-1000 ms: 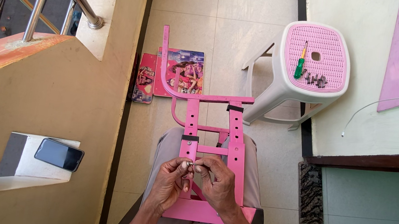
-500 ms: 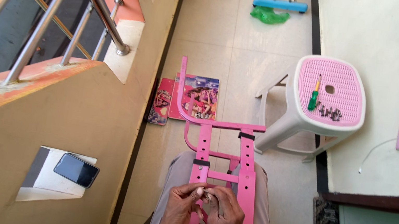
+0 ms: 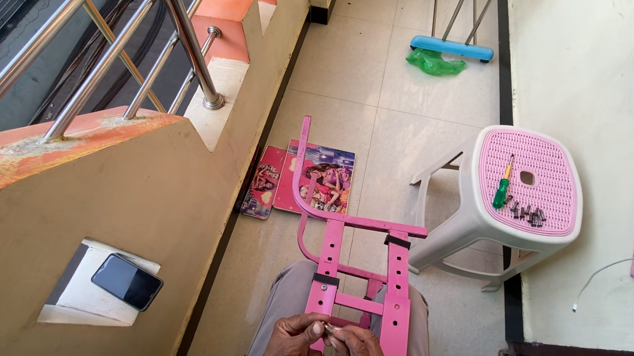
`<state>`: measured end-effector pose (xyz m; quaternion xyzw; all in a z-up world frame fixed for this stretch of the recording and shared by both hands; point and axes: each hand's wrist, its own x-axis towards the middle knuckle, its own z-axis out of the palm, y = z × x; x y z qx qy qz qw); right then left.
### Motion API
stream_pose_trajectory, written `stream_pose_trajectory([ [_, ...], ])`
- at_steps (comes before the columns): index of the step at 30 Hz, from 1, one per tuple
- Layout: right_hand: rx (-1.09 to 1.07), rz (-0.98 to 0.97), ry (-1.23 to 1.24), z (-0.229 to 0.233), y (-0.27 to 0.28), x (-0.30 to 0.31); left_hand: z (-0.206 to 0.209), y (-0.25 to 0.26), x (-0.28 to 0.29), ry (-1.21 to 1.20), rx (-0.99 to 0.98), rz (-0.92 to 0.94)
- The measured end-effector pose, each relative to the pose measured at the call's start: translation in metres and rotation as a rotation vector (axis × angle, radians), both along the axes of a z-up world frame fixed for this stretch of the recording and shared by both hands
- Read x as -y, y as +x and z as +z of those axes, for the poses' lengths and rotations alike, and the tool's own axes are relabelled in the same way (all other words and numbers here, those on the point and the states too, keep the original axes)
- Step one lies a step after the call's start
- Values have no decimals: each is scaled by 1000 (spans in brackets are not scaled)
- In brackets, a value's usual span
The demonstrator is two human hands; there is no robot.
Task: The person uses a screwdriver to remove screws from a pink metal frame resting on their lap. They loosen and remove multiple fasteners, then detach a side section of the frame and place it on the floor.
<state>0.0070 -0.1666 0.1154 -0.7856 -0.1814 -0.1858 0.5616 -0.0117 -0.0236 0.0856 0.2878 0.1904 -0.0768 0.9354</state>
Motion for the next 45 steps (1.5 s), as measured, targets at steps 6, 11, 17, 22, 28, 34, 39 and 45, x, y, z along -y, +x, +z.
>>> stream_pose_trajectory([
  [6, -62, -23, 62, 14, -5, -1, 13, -4, 0, -51, 62, -15],
  [11, -47, -50, -14, 19, -11, 5, 17, -12, 6, -51, 169, -11],
  [17, -21, -24, 36, 19, -15, 6, 20, -18, 7, 10, 271, 29],
  [22, -143, -68, 7, 19, -18, 7, 18, -19, 9, -55, 285, 26],
  [28, -38, -17, 52, 24, -16, 4, 12, -19, 8, -59, 306, 52],
  [34, -12, 14, -9, 33, -16, 7, 8, -21, 2, 23, 297, 47],
  [39, -55, 50, -8, 32, -14, 5, 6, -22, 2, 1, 314, 33],
  [45, -93, 48, -90, 20, -14, 8, 4, -24, 2, 38, 313, 17],
])
